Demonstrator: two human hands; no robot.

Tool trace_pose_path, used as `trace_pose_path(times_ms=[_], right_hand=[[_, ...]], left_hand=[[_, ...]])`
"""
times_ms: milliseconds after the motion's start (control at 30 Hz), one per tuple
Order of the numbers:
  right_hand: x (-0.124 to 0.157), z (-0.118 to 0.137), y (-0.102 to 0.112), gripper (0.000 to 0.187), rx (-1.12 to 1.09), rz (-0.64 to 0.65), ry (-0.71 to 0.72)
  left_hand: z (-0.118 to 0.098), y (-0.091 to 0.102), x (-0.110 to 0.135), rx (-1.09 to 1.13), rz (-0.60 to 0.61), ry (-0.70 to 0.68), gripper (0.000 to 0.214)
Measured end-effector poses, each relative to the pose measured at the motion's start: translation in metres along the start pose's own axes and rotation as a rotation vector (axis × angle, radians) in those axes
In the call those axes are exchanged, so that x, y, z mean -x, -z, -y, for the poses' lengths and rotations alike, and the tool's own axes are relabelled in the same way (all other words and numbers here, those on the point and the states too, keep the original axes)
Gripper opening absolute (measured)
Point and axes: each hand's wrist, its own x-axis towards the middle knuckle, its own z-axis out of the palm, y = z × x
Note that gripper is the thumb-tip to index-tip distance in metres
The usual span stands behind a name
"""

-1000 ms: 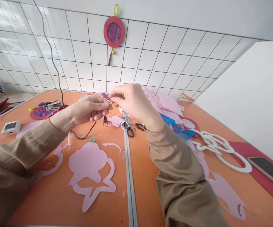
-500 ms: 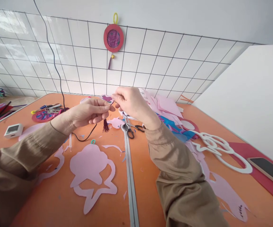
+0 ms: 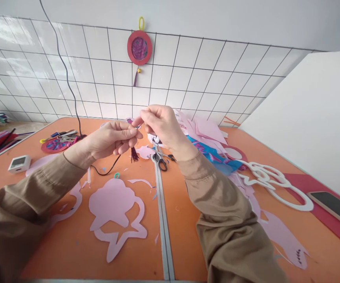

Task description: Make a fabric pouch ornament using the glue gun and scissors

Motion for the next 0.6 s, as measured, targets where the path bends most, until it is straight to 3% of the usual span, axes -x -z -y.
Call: trace_pose_path(times_ms=[200,300,433,600], right_hand=[[0.004,0.004,0.000,0.043,-0.222,0.203,-0.027],[0.002,0.003,0.006,0.046,-0.237,0.237,-0.070],[-0.003,-0.001,0.016,0.027,-0.205,0.247,-0.085],[-0.006,-0.008,0.021,0.008,-0.042,0.173,-0.067]], left_hand=[[0.003,-0.003,0.000,0.013,0.036,0.006,0.023],[0.005,-0.003,-0.001,0.036,-0.004,0.032,0.024],[0.005,-0.001,-0.008,0.107,-0.166,0.071,0.031],[0.004,0.004,-0.016,0.267,-0.350,0.205,0.047]])
